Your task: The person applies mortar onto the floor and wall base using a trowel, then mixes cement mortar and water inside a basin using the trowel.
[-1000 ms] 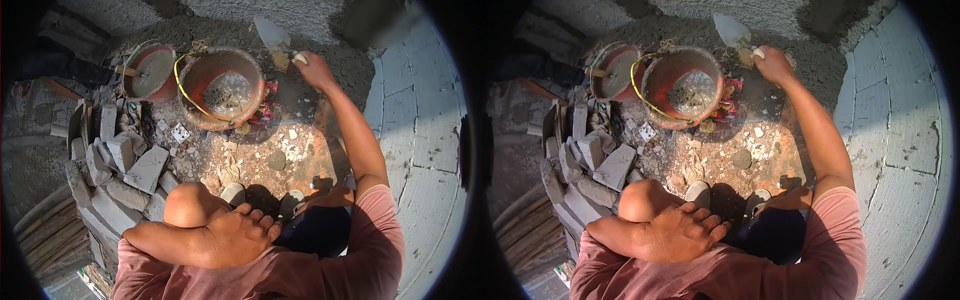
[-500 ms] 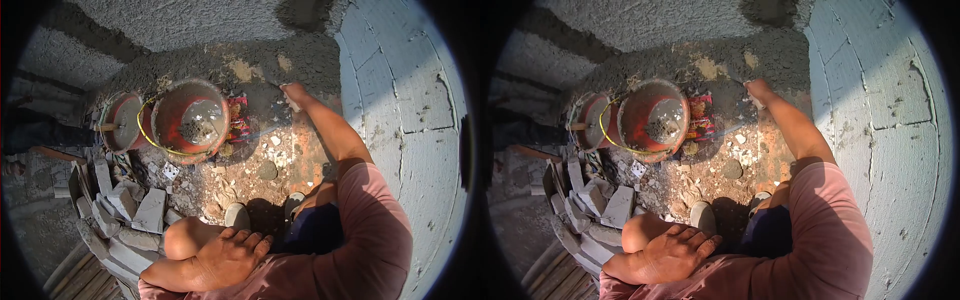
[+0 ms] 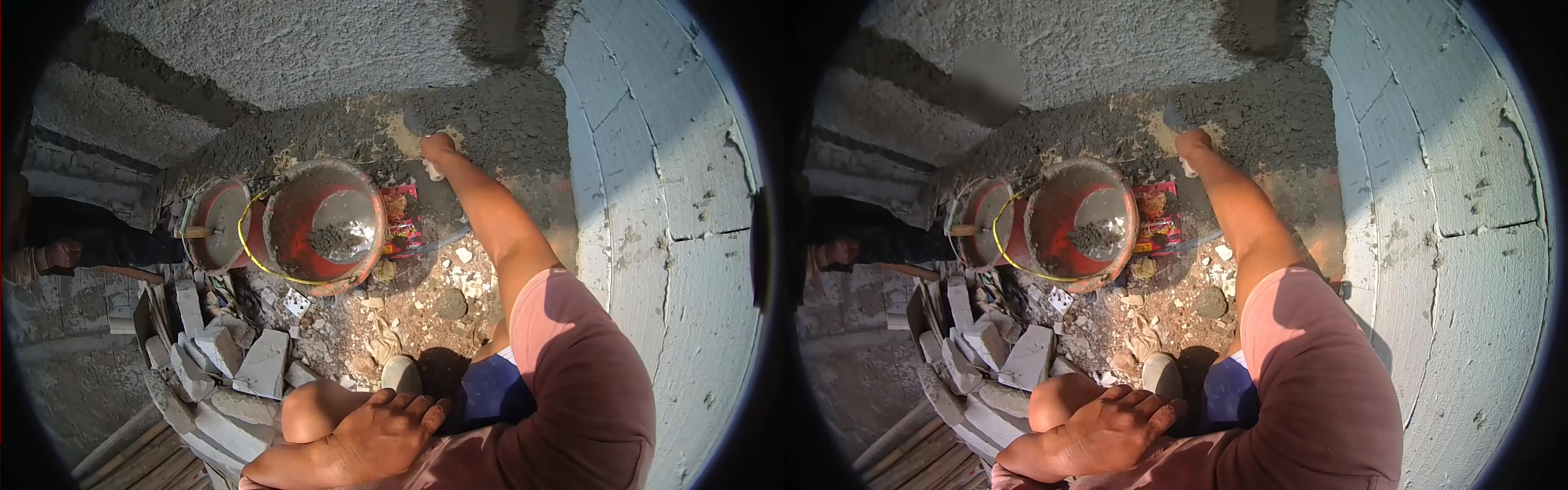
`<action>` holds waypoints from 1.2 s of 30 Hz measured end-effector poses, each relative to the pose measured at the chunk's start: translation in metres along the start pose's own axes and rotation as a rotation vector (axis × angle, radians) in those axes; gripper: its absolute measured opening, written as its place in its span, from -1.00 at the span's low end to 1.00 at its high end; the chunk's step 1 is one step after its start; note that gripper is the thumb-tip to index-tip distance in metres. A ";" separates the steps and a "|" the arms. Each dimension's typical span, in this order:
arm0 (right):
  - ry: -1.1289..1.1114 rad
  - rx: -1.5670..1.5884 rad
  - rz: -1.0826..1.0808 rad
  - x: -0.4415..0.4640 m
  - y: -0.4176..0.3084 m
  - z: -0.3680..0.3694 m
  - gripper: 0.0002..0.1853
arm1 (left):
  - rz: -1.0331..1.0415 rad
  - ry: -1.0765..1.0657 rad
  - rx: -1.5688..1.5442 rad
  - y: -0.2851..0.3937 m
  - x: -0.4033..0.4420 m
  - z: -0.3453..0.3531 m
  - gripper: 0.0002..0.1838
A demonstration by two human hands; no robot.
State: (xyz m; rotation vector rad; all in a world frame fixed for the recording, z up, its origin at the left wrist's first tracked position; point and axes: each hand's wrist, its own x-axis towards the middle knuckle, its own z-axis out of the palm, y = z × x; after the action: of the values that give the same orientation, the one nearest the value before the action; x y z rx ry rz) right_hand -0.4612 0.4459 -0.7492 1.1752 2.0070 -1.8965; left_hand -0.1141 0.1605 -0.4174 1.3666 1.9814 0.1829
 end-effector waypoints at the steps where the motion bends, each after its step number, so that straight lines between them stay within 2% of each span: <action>1: 0.098 0.104 0.003 0.001 -0.003 -0.008 -0.71 | -0.012 0.013 -0.008 -0.001 -0.001 0.000 -0.44; 3: 0.216 0.501 0.108 0.004 -0.006 -0.017 -0.70 | -0.031 0.034 -0.021 -0.003 -0.002 0.000 -0.45; 6: 0.183 0.395 -0.080 -0.013 0.023 -0.011 -0.67 | -0.018 0.033 -0.008 -0.010 -0.002 0.000 -0.42; 9: -0.127 -0.065 -0.047 -0.069 0.034 -0.026 -0.63 | 0.038 -0.002 0.001 -0.011 0.002 0.000 -0.38; 11: -0.156 -0.229 -0.090 -0.061 0.064 -0.036 -0.60 | 0.044 -0.027 -0.002 -0.010 0.004 -0.006 -0.37; 13: 0.146 -0.634 -0.418 -0.022 0.096 -0.066 -0.56 | 0.042 -0.034 0.001 -0.011 0.005 -0.010 -0.40; 15: 0.075 -0.427 -0.067 -0.022 0.058 -0.117 -0.52 | 0.047 -0.024 -0.017 -0.008 0.005 -0.018 -0.41; 17: 0.142 -0.322 -0.030 -0.005 0.041 -0.149 -0.54 | 0.069 0.013 -0.044 -0.002 0.006 -0.032 -0.40; 20: 0.420 -0.584 -0.190 0.004 0.058 -0.146 -0.57 | 0.033 -0.010 -0.033 -0.005 0.001 -0.022 -0.39; 26: 0.382 -0.658 -0.316 -0.022 0.060 -0.136 -0.54 | 0.073 -0.003 0.002 -0.010 -0.016 -0.005 -0.43; 29: 0.281 -0.656 -0.501 -0.055 0.036 -0.132 -0.54 | 0.106 0.092 -0.015 -0.006 -0.024 0.001 -0.48; 32: 0.180 -0.684 -0.719 -0.103 0.005 -0.119 -0.57 | 0.139 -0.019 0.066 -0.006 -0.028 0.003 -0.45; 35: 0.024 -0.746 -0.916 -0.149 -0.023 -0.096 -0.59 | 0.156 0.035 0.125 -0.005 -0.035 0.009 -0.46; 36: -0.023 -0.786 -0.966 -0.162 -0.029 -0.085 -0.60 | 0.153 0.111 0.114 -0.005 -0.036 0.015 -0.53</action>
State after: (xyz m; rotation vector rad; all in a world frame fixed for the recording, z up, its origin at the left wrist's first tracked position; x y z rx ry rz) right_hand -0.3340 0.4546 -0.6154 -0.0563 3.1402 -0.9999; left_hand -0.1019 0.1235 -0.4142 1.6138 2.0040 0.2231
